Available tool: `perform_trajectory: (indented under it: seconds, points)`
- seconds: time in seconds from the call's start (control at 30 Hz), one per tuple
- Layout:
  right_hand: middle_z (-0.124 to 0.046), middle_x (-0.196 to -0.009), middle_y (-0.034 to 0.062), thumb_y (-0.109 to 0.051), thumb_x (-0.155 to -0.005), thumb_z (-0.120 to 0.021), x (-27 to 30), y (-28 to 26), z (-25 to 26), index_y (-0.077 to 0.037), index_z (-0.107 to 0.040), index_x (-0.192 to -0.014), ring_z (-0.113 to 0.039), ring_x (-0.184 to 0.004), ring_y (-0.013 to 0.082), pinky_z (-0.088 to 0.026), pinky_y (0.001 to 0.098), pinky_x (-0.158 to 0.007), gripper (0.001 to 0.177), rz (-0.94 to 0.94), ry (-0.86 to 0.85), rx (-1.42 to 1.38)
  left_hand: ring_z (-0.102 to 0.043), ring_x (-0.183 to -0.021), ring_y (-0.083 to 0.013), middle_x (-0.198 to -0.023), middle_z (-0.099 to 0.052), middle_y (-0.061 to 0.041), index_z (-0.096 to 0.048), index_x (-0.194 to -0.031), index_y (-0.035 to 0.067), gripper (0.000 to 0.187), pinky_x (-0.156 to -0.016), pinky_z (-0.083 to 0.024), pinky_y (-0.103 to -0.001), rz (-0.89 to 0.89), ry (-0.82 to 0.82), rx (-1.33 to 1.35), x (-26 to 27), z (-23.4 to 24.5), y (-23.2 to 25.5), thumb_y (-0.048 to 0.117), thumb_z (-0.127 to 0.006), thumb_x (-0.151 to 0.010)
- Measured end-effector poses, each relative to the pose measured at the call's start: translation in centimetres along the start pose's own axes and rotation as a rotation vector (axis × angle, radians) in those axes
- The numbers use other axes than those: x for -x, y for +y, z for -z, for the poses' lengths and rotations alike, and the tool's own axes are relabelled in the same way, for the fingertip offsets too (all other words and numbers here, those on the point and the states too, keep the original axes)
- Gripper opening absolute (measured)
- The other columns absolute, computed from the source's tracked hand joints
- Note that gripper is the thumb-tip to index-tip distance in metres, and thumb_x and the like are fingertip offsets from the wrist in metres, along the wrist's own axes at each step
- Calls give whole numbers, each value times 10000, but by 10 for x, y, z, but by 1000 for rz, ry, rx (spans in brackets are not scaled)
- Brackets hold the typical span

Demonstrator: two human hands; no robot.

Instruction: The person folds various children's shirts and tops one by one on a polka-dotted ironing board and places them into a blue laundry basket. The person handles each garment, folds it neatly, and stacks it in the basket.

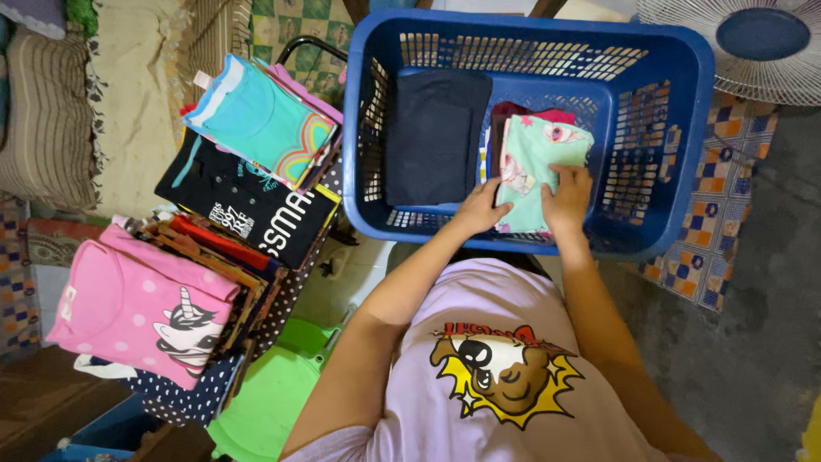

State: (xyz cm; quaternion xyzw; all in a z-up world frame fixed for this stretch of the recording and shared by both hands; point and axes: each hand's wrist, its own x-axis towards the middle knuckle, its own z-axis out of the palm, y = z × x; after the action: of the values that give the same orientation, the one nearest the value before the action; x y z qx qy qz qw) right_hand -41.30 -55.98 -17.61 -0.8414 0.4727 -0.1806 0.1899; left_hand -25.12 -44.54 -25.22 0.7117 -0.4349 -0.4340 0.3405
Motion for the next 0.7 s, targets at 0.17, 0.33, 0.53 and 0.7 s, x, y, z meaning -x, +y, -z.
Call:
perform_trajectory:
  seconds: [0.17,0.33,0.53,0.7]
  points:
    - [-591,-1111,173,-91,-864,-775,7,5,-9,-78,-667,-1203,-589,-1024,350,-489,452,-902,356,-3,-21,-31,-589,-1114,-448,-1168,-599,-275,-594,-1350,110,590,-982,-484,-479,5,221,-79,9,-8,19,290,-771,-816]
    - [-641,-890,154,-301,-939,-820,6,0,-45,-36,-641,-1124,-640,-784,289,-531,399,-728,370,-99,-211,-266,-625,-1009,-380,-1037,-626,-207,-697,-1242,87,462,-917,-522,-443,-36,324,-19,14,-11,24,188,-760,-795]
    - [-730,-910,151,-346,-919,-760,-8,18,-60,-9,-637,-1109,-702,-784,214,-559,345,-664,406,-364,-316,-400,-679,-865,-295,-931,-652,-151,-744,-1199,98,371,-824,-561,-380,-84,239,158,15,-28,12,133,-724,-831]
    - [-710,-952,78,-333,-957,-726,-13,32,-52,-3,-658,-1119,-685,-819,136,-598,307,-632,374,-476,-433,-665,-719,-781,-282,-961,-704,-135,-679,-1171,28,370,-774,-584,-372,73,424,228,4,-41,-10,151,-737,-827]
